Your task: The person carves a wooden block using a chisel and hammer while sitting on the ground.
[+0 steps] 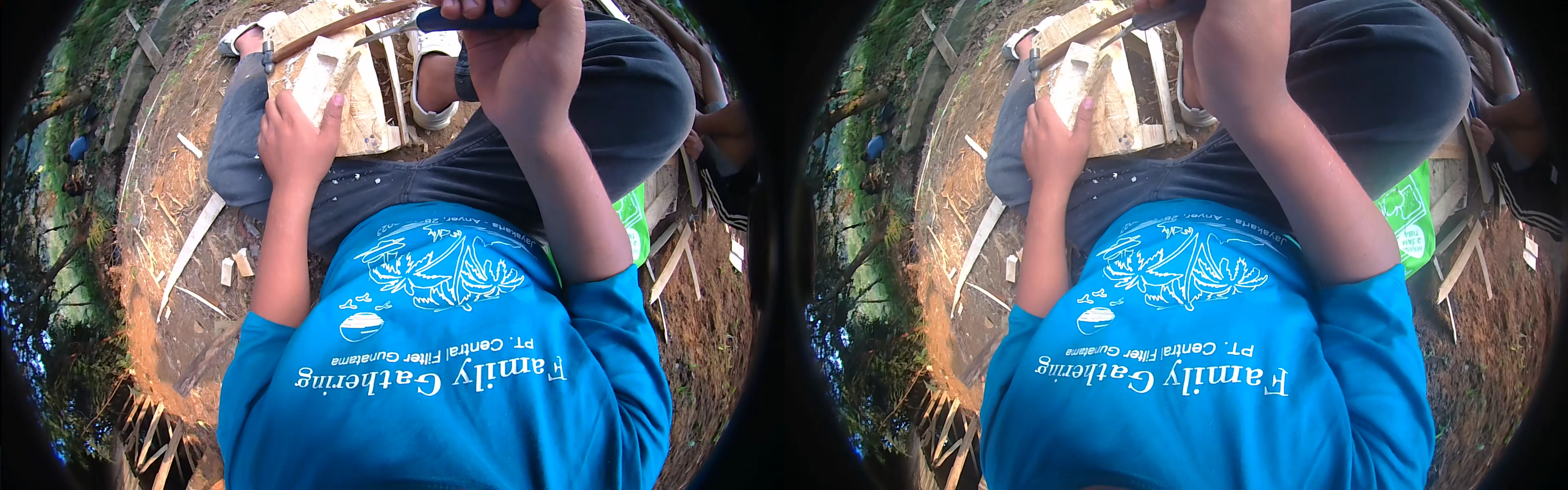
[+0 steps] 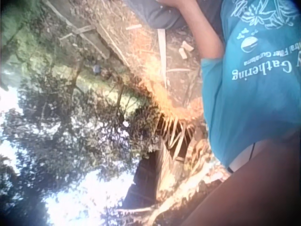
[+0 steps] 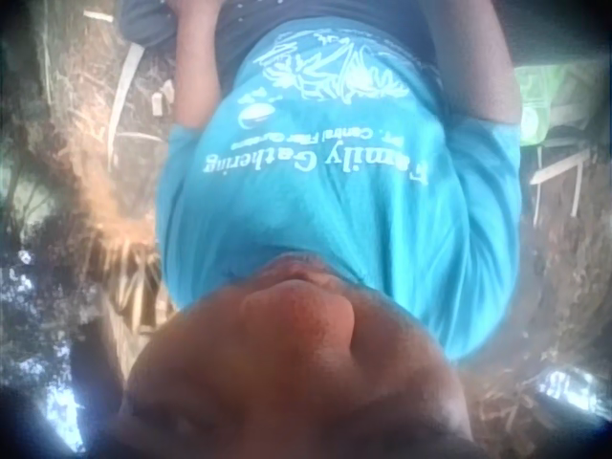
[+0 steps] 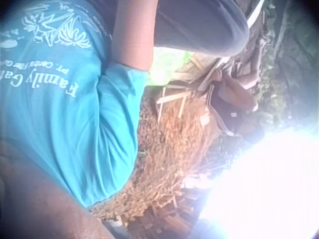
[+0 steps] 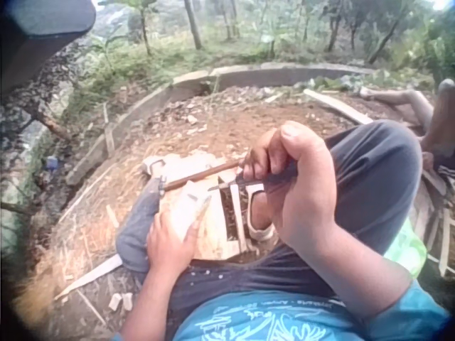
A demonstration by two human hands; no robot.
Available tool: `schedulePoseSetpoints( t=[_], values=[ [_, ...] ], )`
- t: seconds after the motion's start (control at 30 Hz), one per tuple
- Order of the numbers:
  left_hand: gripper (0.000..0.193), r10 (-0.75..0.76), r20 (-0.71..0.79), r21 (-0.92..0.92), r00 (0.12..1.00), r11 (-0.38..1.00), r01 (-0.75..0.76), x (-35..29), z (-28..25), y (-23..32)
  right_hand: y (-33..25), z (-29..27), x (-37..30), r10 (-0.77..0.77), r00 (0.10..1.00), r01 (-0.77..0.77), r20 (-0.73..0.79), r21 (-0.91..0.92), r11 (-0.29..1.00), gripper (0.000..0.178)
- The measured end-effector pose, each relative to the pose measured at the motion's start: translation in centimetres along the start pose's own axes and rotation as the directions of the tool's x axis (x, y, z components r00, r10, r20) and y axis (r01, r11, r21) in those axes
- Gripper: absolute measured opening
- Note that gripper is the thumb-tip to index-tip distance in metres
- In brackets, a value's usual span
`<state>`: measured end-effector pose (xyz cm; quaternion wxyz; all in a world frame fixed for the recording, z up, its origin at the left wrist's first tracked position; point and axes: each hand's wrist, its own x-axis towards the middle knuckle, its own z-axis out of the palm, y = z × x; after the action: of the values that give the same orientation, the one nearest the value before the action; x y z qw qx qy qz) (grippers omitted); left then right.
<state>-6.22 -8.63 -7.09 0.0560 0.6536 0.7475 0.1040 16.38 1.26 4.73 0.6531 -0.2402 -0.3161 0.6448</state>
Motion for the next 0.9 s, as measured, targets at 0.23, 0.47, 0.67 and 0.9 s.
schedulePoseSetpoints(
  t=[0.23,0.47,0.67,0.9],
  values=[
    [0.072,0.021,-0.036,0.005,0.999,1.0,-0.021,-0.2,0.0,0.0,0.6,2.0,1.4,0.05,0.995,-0.036,0.09,-0.155,0.987,0.03],
    [0.071,0.042,-0.043,0.012,0.998,0.999,-0.042,-0.2,0.1,-0.1,0.9,2.2,1.9,0.11,0.991,-0.094,0.08,-0.175,0.98,0.029],
    [0.072,0.049,-0.023,0.033,0.999,0.998,-0.048,0.1,0.1,0.1,1.6,2.0,5.9,0.282,0.955,-0.295,-0.098,-0.169,0.941,0.028],
    [0.07,0.011,-0.06,0.0,0.998,1.0,-0.011,-0.5,0.3,-0.3,5.6,2.8,8.9,0.29,0.955,-0.265,0.065,-0.251,0.931,0.024]
  ],
)
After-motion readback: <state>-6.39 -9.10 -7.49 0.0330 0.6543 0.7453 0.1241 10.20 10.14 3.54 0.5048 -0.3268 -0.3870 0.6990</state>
